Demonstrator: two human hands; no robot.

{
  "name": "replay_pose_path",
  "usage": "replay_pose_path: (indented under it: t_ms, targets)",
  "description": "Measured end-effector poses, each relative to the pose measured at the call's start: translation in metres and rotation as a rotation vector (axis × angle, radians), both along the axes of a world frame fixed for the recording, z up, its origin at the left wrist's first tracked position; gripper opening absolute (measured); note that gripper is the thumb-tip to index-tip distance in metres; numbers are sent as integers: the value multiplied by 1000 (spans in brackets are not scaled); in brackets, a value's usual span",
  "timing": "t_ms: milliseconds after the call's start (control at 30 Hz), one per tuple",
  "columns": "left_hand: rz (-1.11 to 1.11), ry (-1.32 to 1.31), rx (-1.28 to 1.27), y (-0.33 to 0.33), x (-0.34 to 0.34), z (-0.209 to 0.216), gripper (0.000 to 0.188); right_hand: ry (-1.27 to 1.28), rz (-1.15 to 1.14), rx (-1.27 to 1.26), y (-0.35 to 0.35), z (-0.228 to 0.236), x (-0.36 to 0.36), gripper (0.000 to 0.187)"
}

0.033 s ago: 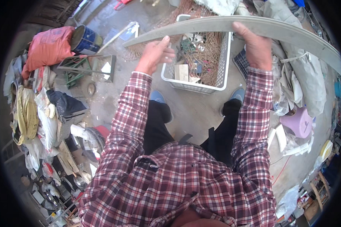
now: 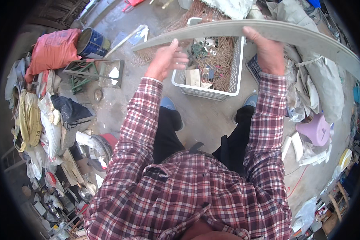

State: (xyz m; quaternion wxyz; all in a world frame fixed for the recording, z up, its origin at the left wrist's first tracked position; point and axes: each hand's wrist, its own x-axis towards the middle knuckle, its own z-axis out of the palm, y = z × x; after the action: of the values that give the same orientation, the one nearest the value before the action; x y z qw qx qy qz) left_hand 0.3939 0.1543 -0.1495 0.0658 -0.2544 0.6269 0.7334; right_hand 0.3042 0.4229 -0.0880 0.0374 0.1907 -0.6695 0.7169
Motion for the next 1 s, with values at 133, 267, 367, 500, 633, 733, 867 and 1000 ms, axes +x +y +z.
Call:
replay_pose_path:
  t_ms: [133,267,367,500,633,733,867,1000]
  targets:
    - [60,32,371,16,-7,5,91,-116,116,27,-2,0,15,40]
    - [154,158,357,21,-23,8,91,-54,166,108,-6,-14,20,41]
    - [207,40,398,32,-24,-1,76,-82,186,-37,-3,-36,36,35]
    - [284,-34,393,51,-16,-24,40,-151,124,80,11,-64,76,30]
    - [229,25,383,66,-17,-28,23,-14,73,47,30,-57,98,33]
    - [160,180,416,79,-34,-23,20,-27,34,-16,42,-42,93,33]
    - [215,209,477,75,-64,-14,20,98,27,46,29,-35,64,32]
    - [267,171,552,55,-70,-2,22,229,46,195,-25,-53,39,28]
